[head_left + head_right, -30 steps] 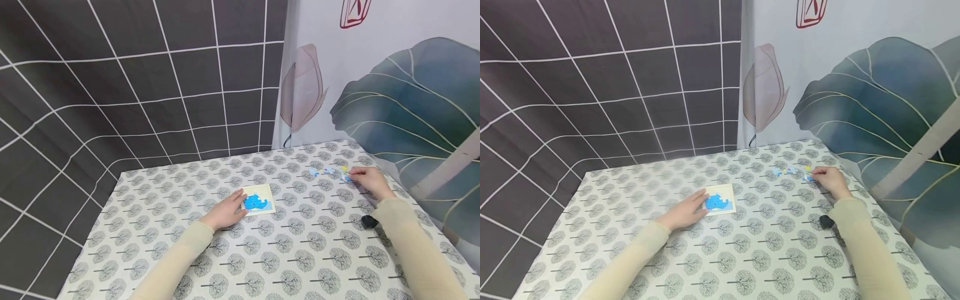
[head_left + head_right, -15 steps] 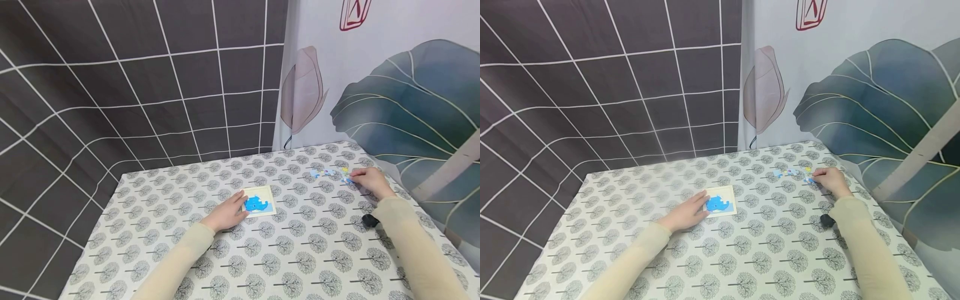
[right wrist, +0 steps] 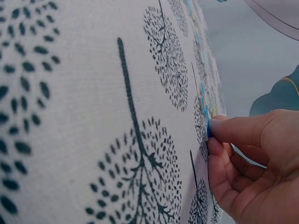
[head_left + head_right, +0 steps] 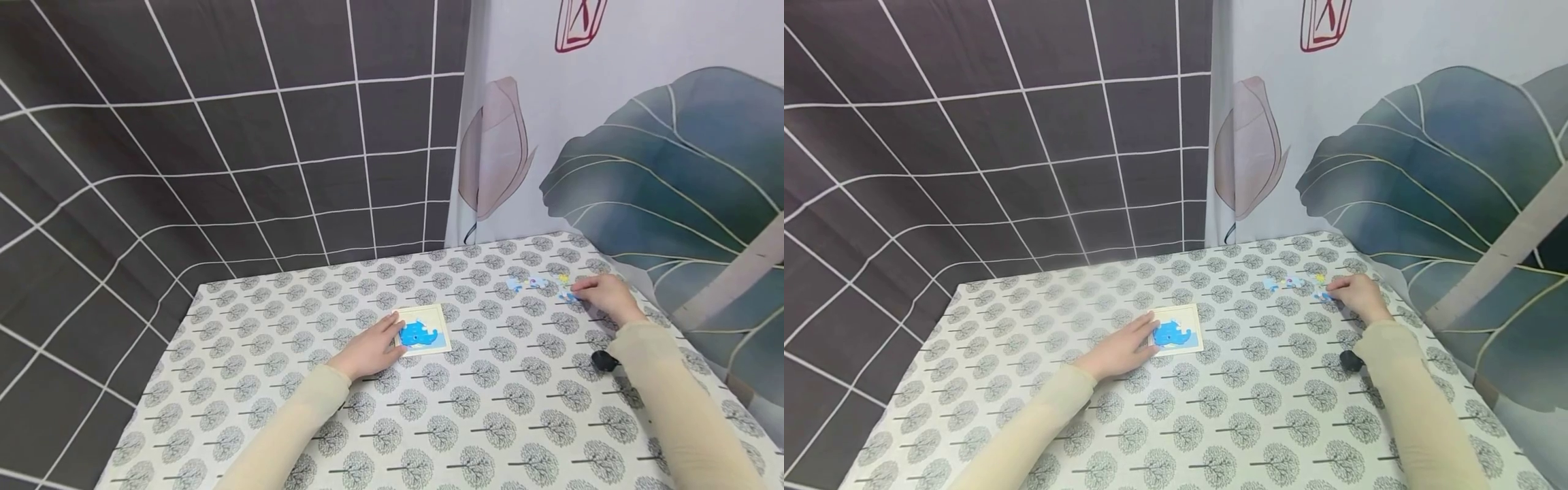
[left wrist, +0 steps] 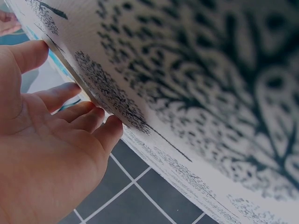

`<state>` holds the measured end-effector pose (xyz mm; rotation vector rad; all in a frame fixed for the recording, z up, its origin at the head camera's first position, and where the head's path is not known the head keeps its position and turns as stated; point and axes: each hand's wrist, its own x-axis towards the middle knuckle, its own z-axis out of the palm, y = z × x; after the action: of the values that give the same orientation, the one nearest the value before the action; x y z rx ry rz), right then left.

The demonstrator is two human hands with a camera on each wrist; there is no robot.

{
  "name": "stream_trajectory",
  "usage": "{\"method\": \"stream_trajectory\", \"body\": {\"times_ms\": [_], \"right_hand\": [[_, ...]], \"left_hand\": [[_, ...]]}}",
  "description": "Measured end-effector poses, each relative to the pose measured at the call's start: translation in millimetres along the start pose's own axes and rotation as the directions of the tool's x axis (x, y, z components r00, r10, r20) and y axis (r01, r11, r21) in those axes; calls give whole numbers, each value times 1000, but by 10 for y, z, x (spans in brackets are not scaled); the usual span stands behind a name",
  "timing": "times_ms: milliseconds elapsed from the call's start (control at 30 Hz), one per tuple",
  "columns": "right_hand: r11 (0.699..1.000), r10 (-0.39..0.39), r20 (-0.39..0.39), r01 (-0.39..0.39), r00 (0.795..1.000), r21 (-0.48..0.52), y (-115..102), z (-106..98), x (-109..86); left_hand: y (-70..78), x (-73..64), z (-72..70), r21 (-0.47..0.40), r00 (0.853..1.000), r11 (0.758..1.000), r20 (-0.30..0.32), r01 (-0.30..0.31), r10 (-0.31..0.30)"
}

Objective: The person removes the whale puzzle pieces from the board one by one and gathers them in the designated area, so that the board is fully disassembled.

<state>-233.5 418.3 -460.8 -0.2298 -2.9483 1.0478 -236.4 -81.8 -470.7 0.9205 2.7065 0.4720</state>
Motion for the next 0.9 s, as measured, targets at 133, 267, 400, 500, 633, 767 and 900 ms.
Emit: {"method": "stream_trajectory", "body": {"times_ms": [133, 267, 400, 500, 633, 767, 900], "right_hand": [[1000, 6, -1, -6, 1000, 9, 11, 14, -8], [1000, 12, 4, -12, 1000, 17, 52, 24, -31], [1000, 1, 1, -1, 1000, 12, 53, 20, -51], [1000, -2, -7, 2, 1000, 10, 30, 23, -54], [999, 12, -21, -12, 1000, 39, 11, 45, -61], [995, 31, -40, -27, 999, 96, 27, 71, -67], [994, 47, -71, -39, 996, 101, -7, 97, -67]], "left_hand": [[0, -3, -2, 8, 1000, 1000, -5, 1, -1], [7, -7, 10, 6, 1000, 1000, 2, -5, 5], [6, -14, 35, 0, 1000, 1000, 2, -10, 10], [-5, -20, 35, 0, 1000, 1000, 0, -7, 7], [-16, -30, 10, -2, 1000, 1000, -3, -18, 18], [-26, -36, -5, 8, 1000, 1000, -2, -27, 27], [-22, -31, -19, 13, 1000, 1000, 3, -27, 27]]}}
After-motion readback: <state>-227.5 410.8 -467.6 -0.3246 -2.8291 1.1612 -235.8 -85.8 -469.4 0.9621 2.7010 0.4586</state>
